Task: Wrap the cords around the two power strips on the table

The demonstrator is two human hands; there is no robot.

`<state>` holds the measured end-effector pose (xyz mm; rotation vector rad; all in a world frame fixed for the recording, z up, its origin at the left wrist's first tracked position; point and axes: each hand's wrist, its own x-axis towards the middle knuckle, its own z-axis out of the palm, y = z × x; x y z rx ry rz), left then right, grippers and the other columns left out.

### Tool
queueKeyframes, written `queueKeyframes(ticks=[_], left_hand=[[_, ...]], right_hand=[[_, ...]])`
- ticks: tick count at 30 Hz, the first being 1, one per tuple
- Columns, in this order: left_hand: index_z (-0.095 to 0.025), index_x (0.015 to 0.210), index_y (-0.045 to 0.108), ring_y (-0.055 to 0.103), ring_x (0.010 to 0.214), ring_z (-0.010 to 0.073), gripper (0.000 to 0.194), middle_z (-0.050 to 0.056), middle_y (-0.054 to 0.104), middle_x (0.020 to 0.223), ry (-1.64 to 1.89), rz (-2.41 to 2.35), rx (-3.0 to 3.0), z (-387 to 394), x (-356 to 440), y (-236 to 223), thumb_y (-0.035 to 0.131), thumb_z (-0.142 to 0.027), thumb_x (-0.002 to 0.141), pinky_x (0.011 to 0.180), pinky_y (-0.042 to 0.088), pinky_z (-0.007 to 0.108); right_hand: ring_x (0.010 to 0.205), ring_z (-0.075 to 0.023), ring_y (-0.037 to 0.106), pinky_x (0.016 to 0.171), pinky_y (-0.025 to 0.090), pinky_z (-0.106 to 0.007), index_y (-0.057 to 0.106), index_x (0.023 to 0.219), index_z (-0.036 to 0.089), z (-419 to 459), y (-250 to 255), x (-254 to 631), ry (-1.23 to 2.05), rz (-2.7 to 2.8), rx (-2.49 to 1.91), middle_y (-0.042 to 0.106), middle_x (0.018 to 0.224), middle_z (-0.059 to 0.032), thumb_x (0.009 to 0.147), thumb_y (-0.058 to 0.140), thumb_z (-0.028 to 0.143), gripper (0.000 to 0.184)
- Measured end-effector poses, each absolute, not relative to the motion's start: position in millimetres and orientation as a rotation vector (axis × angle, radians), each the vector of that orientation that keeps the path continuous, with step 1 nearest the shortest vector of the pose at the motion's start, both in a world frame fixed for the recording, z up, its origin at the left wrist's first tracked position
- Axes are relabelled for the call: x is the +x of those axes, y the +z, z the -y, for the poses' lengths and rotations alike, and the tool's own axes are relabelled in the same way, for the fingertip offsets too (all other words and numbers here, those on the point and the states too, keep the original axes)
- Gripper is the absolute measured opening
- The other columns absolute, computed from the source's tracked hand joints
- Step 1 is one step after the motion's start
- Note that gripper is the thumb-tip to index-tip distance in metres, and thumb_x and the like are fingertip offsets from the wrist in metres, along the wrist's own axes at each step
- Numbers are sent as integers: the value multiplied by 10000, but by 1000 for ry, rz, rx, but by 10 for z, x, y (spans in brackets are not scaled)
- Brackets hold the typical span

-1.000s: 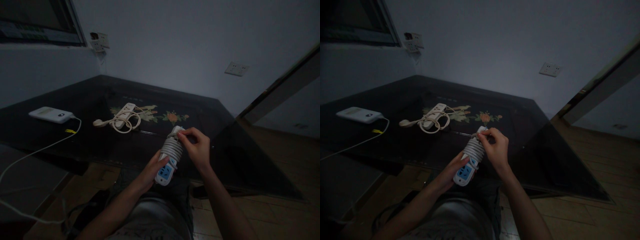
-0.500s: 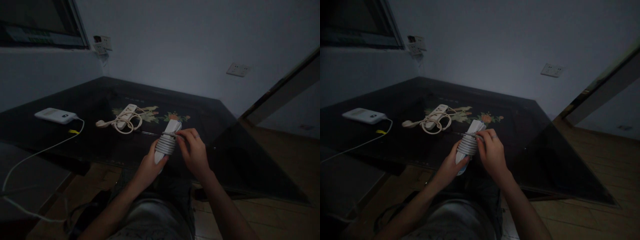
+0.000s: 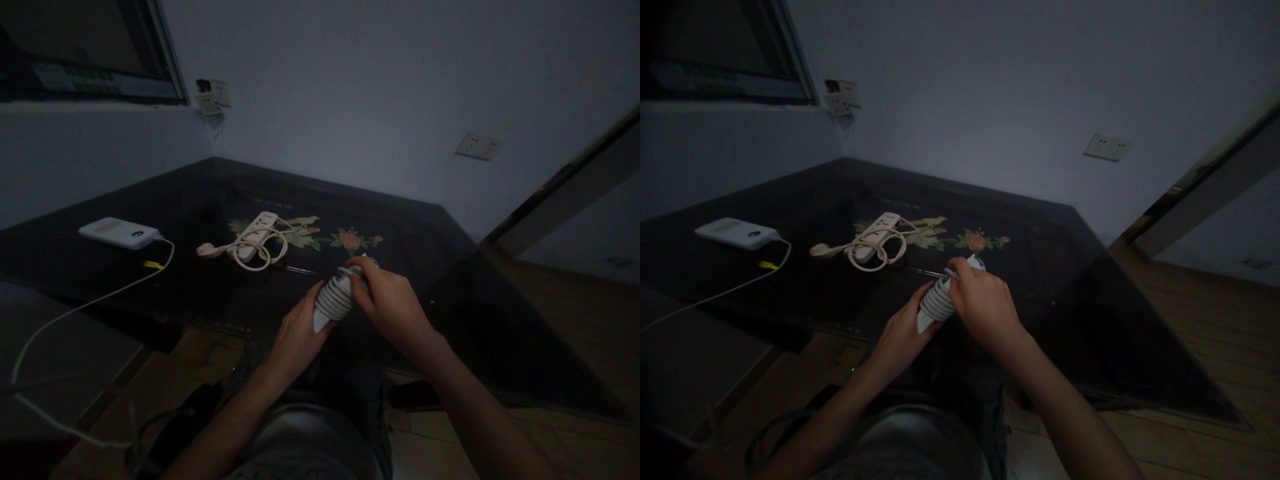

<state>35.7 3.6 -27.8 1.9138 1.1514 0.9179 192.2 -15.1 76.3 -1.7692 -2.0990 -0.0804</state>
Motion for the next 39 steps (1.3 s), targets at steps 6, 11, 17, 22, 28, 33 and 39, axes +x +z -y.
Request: queueKeyframes(ticks=[6,11,17,22,28,33,39], left_hand=[[-189,1379,385,546,1166,265,605,129,577,1270,840,-1167,2151,-5,395,-332,571,-185,804,986,425,412],[-165,1393,349,563,1099,280,650,135,597,1180,697,-1238,2299,87,400,-269,529,-104,771,943,448,417],[-128,1435,290,565,1018,302,709,149,590,1114,504,-1279,2485,169,441,-120,496,-66,759,878,469,425],[-106,1351,403,573,1009,315,646,165,601,1079,471,-1272,2458,33,453,-103,505,-35,717,856,467,423],[-194,1198,531,623,994,305,391,124,648,1080,798,-1046,2069,-101,321,-111,557,-223,809,844,457,390],[-231,1209,536,651,946,288,485,73,695,1029,837,-968,1741,-183,257,-115,661,-272,742,784,469,346],[-175,1173,549,615,1005,247,525,86,664,1112,878,-824,1473,-256,296,-255,717,-236,679,892,445,352]], right_hand=[[618,-149,602,563,350,-237,629,996,200,41,882,1792,248,2043,-1593,670,724,-13,842,458,138,238],[602,-118,551,569,336,-227,662,823,182,-77,935,1716,411,2003,-1412,606,640,14,809,441,117,232],[468,-94,466,482,332,-211,613,705,160,-260,1016,1678,807,1809,-1289,497,503,46,732,416,99,208],[533,-109,498,522,331,-226,644,688,174,-226,979,1608,676,1902,-1350,531,532,33,740,439,106,222],[671,-149,600,606,366,-250,680,787,191,58,1091,1578,410,2093,-1470,682,719,-5,761,479,96,224],[653,-152,595,579,365,-243,641,874,191,67,1227,1710,332,2188,-1528,672,749,-14,818,532,183,122],[717,-164,603,608,410,-247,564,944,188,-47,1233,1880,499,2224,-1516,664,814,-26,786,611,192,165]])
